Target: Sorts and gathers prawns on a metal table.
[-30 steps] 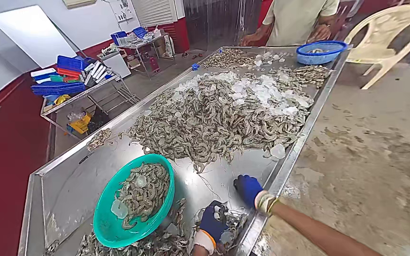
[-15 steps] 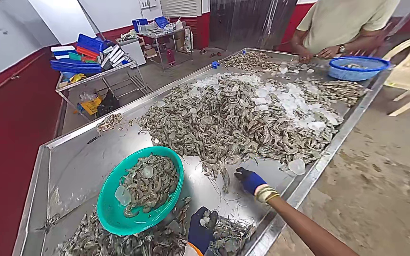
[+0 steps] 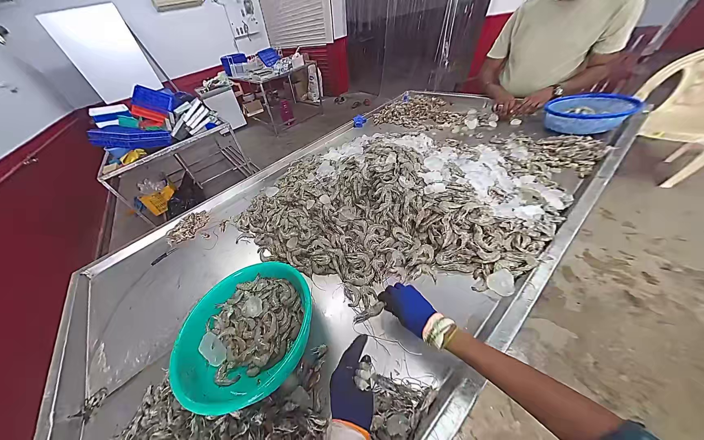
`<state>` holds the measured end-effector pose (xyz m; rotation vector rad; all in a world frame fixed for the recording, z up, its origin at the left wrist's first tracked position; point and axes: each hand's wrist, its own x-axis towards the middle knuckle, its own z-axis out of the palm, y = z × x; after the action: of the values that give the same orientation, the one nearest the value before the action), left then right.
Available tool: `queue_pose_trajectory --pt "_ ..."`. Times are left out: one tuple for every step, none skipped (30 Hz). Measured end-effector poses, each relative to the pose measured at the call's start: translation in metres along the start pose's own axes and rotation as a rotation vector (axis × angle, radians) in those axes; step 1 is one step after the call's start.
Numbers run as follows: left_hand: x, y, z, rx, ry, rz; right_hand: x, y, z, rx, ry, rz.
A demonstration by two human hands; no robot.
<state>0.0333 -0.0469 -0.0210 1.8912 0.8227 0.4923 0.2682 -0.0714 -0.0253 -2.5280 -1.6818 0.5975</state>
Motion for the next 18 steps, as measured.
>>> queue_pose_trajectory --pt "0.003 0.004 0.002 0.079 -0.018 -0.006 -0.019 -0.016 0.000 0.003 -0.037 -0.002" --pt "0.007 0.008 0.005 0.138 -0.064 -0.032 -0.037 -0.032 0.002 0.019 -0.063 -0.011" --pt "0.011 0.015 0.008 0.186 -0.134 -0.088 -0.053 -0.047 0.004 0.026 -0.085 -0.018" --pt "0.014 0.020 0.012 0.228 -0.199 -0.157 -0.066 -0.059 0.005 0.025 -0.107 -0.010" --pt "0.016 0.025 0.016 0.272 -0.249 -0.232 -0.075 -0.068 0.006 0.031 -0.125 0.026" --pt "0.017 0.028 0.019 0.318 -0.284 -0.295 -0.080 -0.073 0.007 0.022 -0.124 0.046" --pt "0.017 0.031 0.020 0.363 -0.322 -0.342 -0.083 -0.074 0.010 -0.004 -0.102 0.034" --pt "0.016 0.033 0.018 0.384 -0.366 -0.373 -0.084 -0.073 0.014 -0.037 -0.078 0.006" --pt "0.016 0.033 0.016 0.359 -0.410 -0.388 -0.084 -0.069 0.018 -0.060 -0.047 -0.014" --pt "0.015 0.030 0.012 0.287 -0.442 -0.392 -0.083 -0.062 0.021 -0.069 -0.018 -0.012" --pt "0.014 0.026 0.007 0.181 -0.453 -0.387 -0.080 -0.050 0.021 -0.058 0.003 0.021" --pt "0.012 0.023 0.001 0.060 -0.445 -0.379 -0.074 -0.033 0.017 -0.050 -0.004 0.083" --pt "0.008 0.022 -0.005 -0.053 -0.426 -0.369 -0.067 -0.015 0.011 -0.053 -0.068 0.149" --pt "0.006 0.017 -0.011 -0.153 -0.410 -0.349 -0.060 0.000 0.006 -0.040 -0.123 0.184" --pt "0.005 0.011 -0.015 -0.221 -0.400 -0.318 -0.052 0.010 0.002 -0.012 -0.138 0.177" --pt "0.007 0.007 -0.019 -0.254 -0.405 -0.290 -0.043 0.013 -0.003 0.031 -0.119 0.142" --pt "0.008 0.004 -0.018 -0.266 -0.395 -0.263 -0.033 0.008 -0.009 0.080 -0.106 0.123" --pt "0.009 0.004 -0.015 -0.283 -0.360 -0.243 -0.020 -0.002 -0.013 0.115 -0.108 0.144"
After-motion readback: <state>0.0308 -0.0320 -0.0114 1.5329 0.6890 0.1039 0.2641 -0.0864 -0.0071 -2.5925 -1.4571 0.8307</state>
